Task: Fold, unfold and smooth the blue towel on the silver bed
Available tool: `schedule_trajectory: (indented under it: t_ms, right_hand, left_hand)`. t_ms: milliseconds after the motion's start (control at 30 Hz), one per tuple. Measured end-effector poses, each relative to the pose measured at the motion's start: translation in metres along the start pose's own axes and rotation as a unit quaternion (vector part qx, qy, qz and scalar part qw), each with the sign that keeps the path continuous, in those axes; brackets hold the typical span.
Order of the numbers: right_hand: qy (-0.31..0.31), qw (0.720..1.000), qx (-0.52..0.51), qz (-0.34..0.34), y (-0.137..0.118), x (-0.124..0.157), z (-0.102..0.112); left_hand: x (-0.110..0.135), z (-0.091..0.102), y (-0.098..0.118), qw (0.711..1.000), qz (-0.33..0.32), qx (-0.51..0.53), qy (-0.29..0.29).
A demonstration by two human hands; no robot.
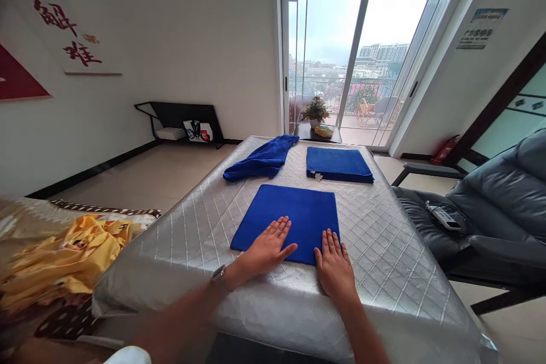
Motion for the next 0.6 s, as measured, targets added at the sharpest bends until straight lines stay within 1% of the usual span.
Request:
schedule_trajectory:
  t_ms: [67, 133, 200, 233, 300, 400, 533, 600]
  right_hand:
    - [0.011, 1.000, -0.003, 0.007, 0.001, 0.001, 0.001]
    - [0.020, 1.000, -0.001, 0.011, 0.001, 0.002, 0.002]
    - [0.021, 1.000, 0.005, 0.012, 0.001, 0.003, 0.003]
    - [0.018, 1.000, 0.008, 0.010, 0.001, 0.003, 0.003]
    - [0.012, 1.000, 0.009, 0.006, 0.000, 0.003, 0.004]
    - [0.008, 1.000, 0.005, -0.005, 0.000, 0.003, 0.006]
    - [0.003, 1.000, 0.006, -0.008, 0.000, 0.003, 0.004]
    - [0.007, 1.000, 0.004, -0.005, 0.001, 0.003, 0.003]
  left_hand:
    - [-0.023, -0.007, 0.033, 0.998, -0.062, 0.021, -0.002]
    - [-0.039, -0.013, 0.057, 0.994, -0.104, 0.037, -0.004]
    - [-0.045, -0.016, 0.068, 0.991, -0.124, 0.049, -0.006]
    - [-0.045, -0.017, 0.068, 0.991, -0.127, 0.051, -0.007]
    - [-0.038, -0.018, 0.060, 0.991, -0.121, 0.048, -0.010]
    - [-0.015, -0.015, 0.030, 0.995, -0.089, 0.030, -0.020]
    - [0.028, -0.005, -0.020, 1.000, -0.002, -0.002, -0.029]
    - [0.049, -0.002, -0.041, 0.998, 0.050, -0.015, -0.030]
Point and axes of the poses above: each hand's wrist, its own x-axis away from the middle knuckle, its own z-axis out of the back of the hand, y = z × x, the point moved 7 cm from there along -x, towards the middle knuckle, and after that the axes turned 15 degrees about -z, right-handed, at the moved point
